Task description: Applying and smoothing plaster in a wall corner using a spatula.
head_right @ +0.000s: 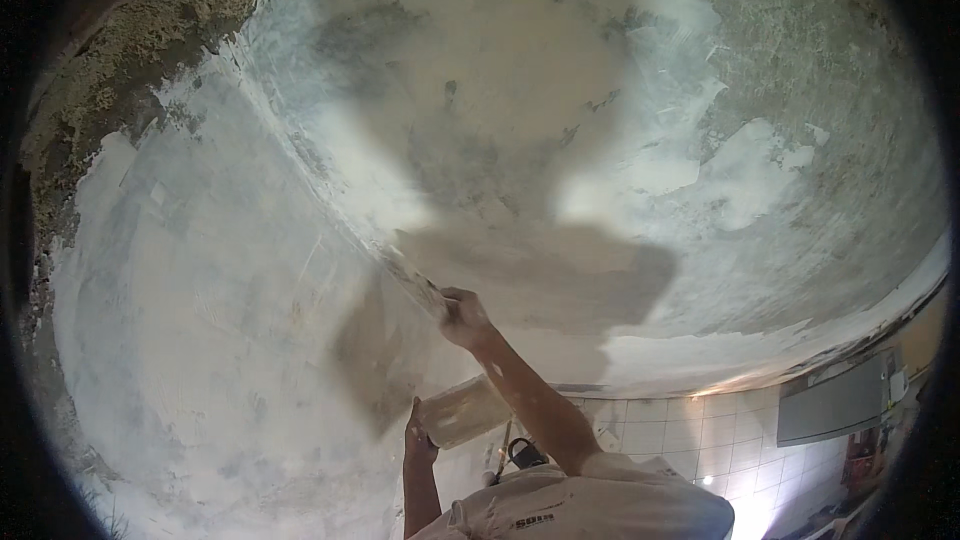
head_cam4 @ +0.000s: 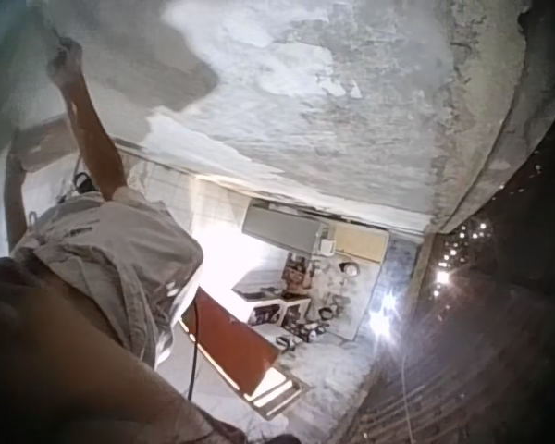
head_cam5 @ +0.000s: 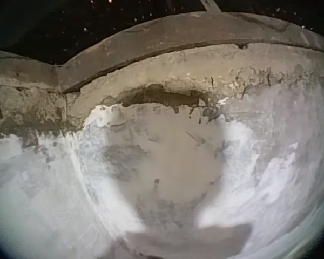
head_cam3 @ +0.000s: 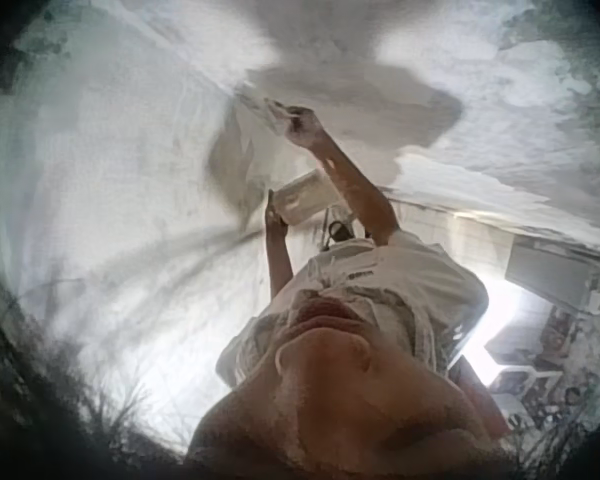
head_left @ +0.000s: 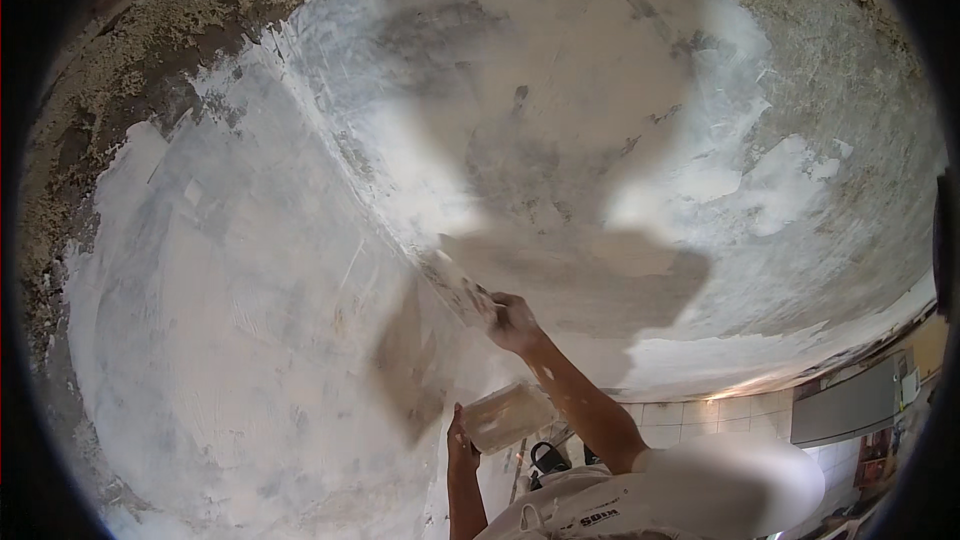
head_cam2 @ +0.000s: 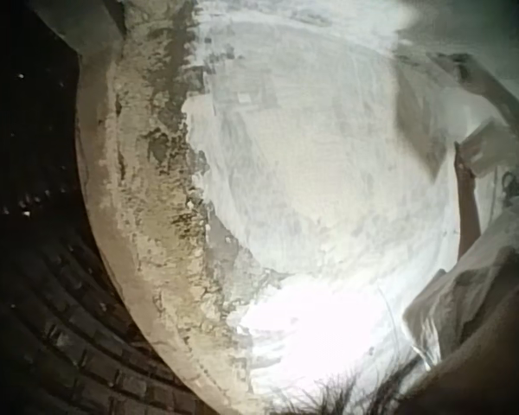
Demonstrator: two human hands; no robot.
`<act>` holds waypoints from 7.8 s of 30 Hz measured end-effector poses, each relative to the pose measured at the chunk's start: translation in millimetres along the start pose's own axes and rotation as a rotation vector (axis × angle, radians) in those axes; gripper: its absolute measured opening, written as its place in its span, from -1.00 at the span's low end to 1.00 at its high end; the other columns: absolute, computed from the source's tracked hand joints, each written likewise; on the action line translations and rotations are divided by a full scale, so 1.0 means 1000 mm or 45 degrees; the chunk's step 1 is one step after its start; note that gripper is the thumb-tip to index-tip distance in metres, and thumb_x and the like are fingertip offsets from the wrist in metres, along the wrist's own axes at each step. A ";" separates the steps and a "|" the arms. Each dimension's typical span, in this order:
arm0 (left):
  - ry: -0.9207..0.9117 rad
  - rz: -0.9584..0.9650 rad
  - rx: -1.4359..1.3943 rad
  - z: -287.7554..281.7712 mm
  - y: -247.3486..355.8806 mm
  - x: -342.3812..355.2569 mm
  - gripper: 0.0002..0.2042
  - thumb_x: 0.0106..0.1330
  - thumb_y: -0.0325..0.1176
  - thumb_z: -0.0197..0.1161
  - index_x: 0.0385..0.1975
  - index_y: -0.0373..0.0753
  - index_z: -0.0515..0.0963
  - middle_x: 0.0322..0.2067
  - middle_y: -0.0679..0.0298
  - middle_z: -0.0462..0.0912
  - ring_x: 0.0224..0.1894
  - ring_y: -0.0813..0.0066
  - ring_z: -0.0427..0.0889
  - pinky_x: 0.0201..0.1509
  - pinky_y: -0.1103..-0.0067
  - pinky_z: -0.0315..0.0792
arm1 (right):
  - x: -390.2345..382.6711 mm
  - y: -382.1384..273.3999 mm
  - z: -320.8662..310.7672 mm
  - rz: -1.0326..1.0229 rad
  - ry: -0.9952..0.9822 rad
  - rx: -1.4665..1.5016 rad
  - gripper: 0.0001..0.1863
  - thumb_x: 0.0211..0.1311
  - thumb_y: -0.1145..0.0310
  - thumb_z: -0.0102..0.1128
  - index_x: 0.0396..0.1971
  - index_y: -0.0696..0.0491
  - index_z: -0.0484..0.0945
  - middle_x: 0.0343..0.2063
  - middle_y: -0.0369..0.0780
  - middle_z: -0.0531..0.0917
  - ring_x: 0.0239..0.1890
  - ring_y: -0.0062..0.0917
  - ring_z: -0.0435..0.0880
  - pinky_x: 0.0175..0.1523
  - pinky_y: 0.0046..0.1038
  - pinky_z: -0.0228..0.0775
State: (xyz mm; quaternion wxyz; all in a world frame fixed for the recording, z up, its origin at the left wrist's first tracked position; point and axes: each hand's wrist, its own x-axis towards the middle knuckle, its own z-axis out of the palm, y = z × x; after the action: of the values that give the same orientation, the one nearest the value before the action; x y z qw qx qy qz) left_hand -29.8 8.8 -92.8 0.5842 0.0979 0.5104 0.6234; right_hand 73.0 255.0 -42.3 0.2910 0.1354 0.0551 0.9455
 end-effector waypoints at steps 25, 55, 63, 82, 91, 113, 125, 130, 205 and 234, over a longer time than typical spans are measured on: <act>0.178 0.055 -0.024 -0.007 0.004 -0.014 -0.53 0.38 0.08 -0.07 -0.05 -0.25 0.41 -0.16 0.17 0.55 -0.12 0.30 0.56 -0.01 0.41 0.47 | -0.099 0.002 0.056 -0.133 0.217 0.378 -0.57 0.25 0.53 -0.26 0.11 0.29 0.30 0.10 -0.01 0.44 -0.06 -0.33 0.63 -0.15 -0.45 0.65; 0.007 0.303 -0.012 0.032 0.032 -0.001 -0.41 0.34 0.17 -0.08 0.04 -0.29 0.36 -0.06 0.13 0.50 0.00 0.26 0.50 0.12 0.35 0.40 | -0.131 -0.004 0.070 -0.549 0.724 -1.084 -0.66 0.20 0.51 0.01 -0.01 0.23 0.40 -0.24 -0.15 0.58 -0.32 -0.43 0.68 -0.24 -0.55 0.62; 0.106 0.299 -0.169 -0.025 0.012 -0.005 -0.42 0.33 0.16 -0.05 0.04 -0.28 0.36 -0.06 0.13 0.51 -0.02 0.28 0.51 0.11 0.36 0.40 | -0.069 0.020 0.104 -0.563 0.593 -2.410 -0.75 0.25 0.52 0.02 -0.09 0.26 0.43 -0.30 -0.16 0.61 -0.37 -0.50 0.67 -0.20 -0.47 0.60; 0.350 0.128 -0.421 -0.095 -0.050 -0.021 -0.40 0.31 0.13 0.02 0.04 -0.36 0.35 -0.06 0.07 0.49 -0.04 0.25 0.51 0.05 0.37 0.42 | 0.063 -0.028 -0.106 -0.646 0.769 -0.755 -0.82 0.21 0.55 -0.06 -0.22 0.28 0.44 -0.22 -0.09 0.57 -0.22 -0.36 0.64 -0.14 -0.48 0.61; 0.441 0.197 -0.506 -0.131 -0.057 -0.042 -0.42 0.30 0.07 0.08 0.07 -0.35 0.33 -0.07 0.12 0.47 -0.03 0.28 0.49 0.06 0.36 0.40 | 0.045 0.043 0.041 -0.493 0.520 -0.765 -0.87 0.21 0.59 -0.03 -0.39 0.25 0.53 -0.40 -0.15 0.65 -0.24 -0.52 0.65 -0.12 -0.72 0.56; 0.480 0.117 -0.387 -0.126 -0.039 -0.029 -0.47 0.34 0.03 0.03 0.07 -0.33 0.36 -0.07 0.17 0.50 -0.01 0.28 0.49 0.08 0.38 0.37 | 0.016 0.006 -0.072 -0.532 0.629 -0.017 -0.62 0.16 0.58 -0.04 0.02 0.32 0.39 -0.03 -0.03 0.57 -0.03 -0.44 0.61 0.02 -0.58 0.53; 0.155 0.182 -0.370 -0.079 -0.014 0.009 -0.36 0.34 0.06 0.04 0.22 -0.35 0.23 0.05 0.19 0.44 0.08 0.38 0.45 0.15 0.47 0.33 | -0.089 0.055 0.067 0.039 0.728 -2.347 -0.82 0.17 0.46 0.15 -0.30 0.27 0.47 -0.44 -0.20 0.57 -0.55 -0.47 0.66 -0.34 -0.51 0.56; 0.203 0.186 -0.188 -0.060 -0.018 0.025 -0.26 0.32 0.11 0.01 0.28 -0.40 0.10 0.23 0.08 0.24 0.29 0.28 0.21 0.33 0.40 0.07 | -0.086 0.077 0.092 0.233 -0.255 -3.041 -0.74 0.14 0.53 0.14 -0.13 0.15 0.51 -0.33 -0.16 0.61 -0.27 -0.33 0.64 -0.19 -0.34 0.49; 0.227 0.303 -0.240 0.035 0.000 -0.037 -0.53 0.35 0.03 0.05 -0.11 -0.35 0.47 -0.20 0.18 0.58 -0.16 0.49 0.57 -0.10 0.55 0.46 | -0.101 0.052 0.087 0.592 -0.877 -3.265 -0.66 -0.09 0.41 0.30 -0.22 0.02 0.53 -0.28 -0.19 0.64 -0.15 -0.28 0.62 -0.04 -0.26 0.44; 0.393 0.500 -0.237 0.039 0.027 -0.028 -0.58 0.41 -0.02 -0.04 -0.12 -0.31 0.47 -0.20 0.26 0.55 -0.14 0.54 0.51 -0.03 0.56 0.40 | -0.122 0.076 0.057 0.070 -0.731 -3.603 -0.69 -0.09 0.40 0.24 -0.23 -0.04 0.60 -0.28 -0.35 0.61 -0.15 -0.51 0.57 -0.02 -0.39 0.43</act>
State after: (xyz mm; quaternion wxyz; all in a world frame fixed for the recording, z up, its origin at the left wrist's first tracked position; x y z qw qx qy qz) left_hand -10.9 11.5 -41.3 0.3737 0.0447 0.5051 0.7767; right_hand 145.6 125.0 -1.3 0.1615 -0.0783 -0.9720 0.1517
